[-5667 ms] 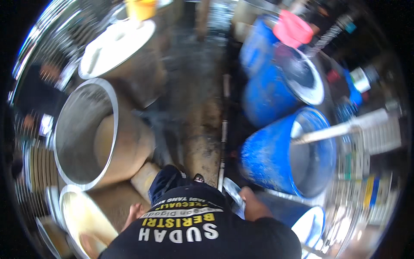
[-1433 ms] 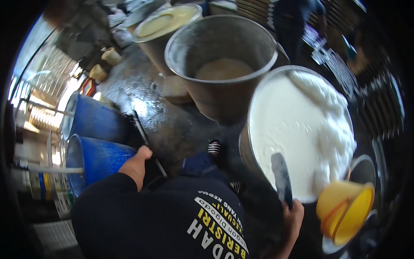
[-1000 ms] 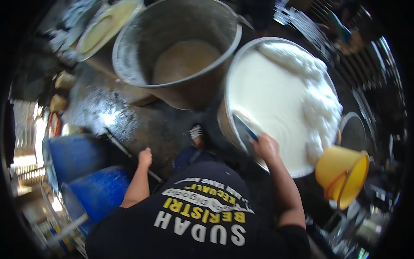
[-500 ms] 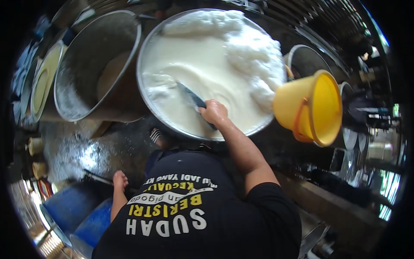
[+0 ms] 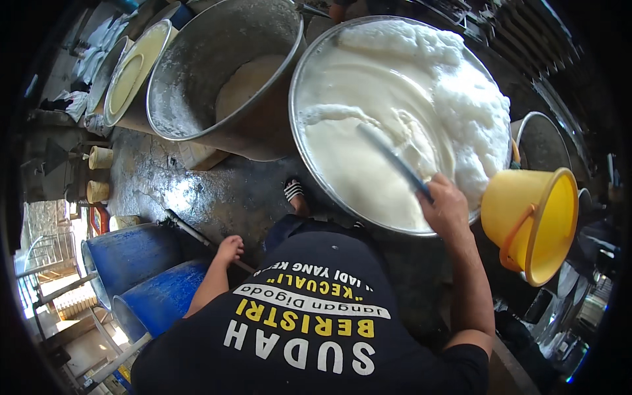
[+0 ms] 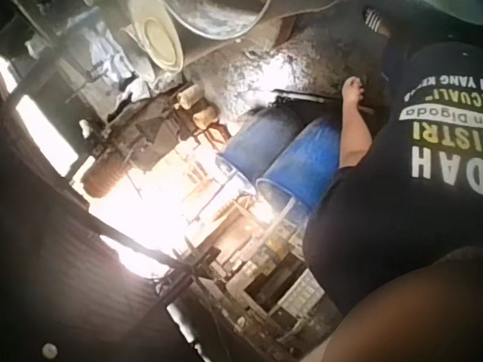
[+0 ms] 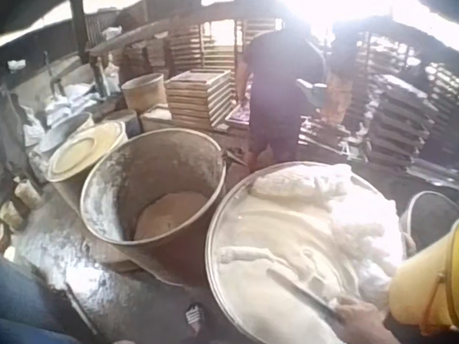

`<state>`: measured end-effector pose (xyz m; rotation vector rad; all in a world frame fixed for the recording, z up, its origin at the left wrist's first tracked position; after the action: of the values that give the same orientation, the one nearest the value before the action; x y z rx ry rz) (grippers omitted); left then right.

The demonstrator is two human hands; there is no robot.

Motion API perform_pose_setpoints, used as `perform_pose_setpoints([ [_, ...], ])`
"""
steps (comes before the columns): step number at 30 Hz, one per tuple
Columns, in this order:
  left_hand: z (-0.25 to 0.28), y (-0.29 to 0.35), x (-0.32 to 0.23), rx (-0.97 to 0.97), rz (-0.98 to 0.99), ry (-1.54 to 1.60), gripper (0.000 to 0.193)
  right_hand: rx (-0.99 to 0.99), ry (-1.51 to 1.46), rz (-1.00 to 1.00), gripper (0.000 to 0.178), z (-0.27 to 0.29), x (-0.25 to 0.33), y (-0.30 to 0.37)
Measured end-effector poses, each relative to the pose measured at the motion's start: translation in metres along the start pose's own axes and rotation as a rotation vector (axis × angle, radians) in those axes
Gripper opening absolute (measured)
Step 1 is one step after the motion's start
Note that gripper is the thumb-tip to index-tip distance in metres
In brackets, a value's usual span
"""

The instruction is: The person stirs a white liquid and foam in a large metal vat with a paddle, pours liquid from a bucket into the vat, and lifts a mesh bag containing solids.

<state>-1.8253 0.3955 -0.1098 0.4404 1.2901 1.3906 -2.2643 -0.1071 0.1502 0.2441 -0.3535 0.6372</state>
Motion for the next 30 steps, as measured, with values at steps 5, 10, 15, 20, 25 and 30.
perform_pose_setpoints([
  [5, 0.048, -0.037, -0.049, -0.139, -0.068, 0.211, 0.04, 0.367, 0.119, 0.103, 0.026, -0.019, 0.095, -0.03],
  [10, 0.056, -0.071, -0.072, -0.164, -0.256, 0.022, 0.034, 0.267, 0.231, 0.035, 0.016, -0.147, 0.095, -0.077],
  [15, 0.047, -0.056, -0.046, -0.127, -0.281, -0.204, 0.043, 0.254, 0.169, -0.051, 0.023, -0.166, 0.109, -0.117],
  [20, 0.015, -0.028, 0.006, -0.132, -0.196, -0.024, 0.03, 0.179, 0.111, -0.111, 0.037, -0.166, 0.057, -0.122],
  [25, -0.036, 0.003, 0.025, 0.03, 0.015, -0.214, 0.033, 0.095, 0.022, -0.215, 0.04, -0.134, -0.009, -0.084],
  [30, -0.078, 0.002, 0.052, 0.12, -0.02, -0.291, 0.033, 0.032, -0.155, -0.297, 0.036, -0.085, -0.036, -0.043],
])
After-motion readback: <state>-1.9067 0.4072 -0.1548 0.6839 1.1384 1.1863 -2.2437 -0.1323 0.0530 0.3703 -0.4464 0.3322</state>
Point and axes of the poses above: each hand's wrist, its own y-axis away from the middle knuckle, its own z-axis out of the back of the hand, x = y × z, the point moved 2 cm from there along -y, towards the middle knuckle, and after that the axes turned 1 degree about -z, right-handed, at the moved point
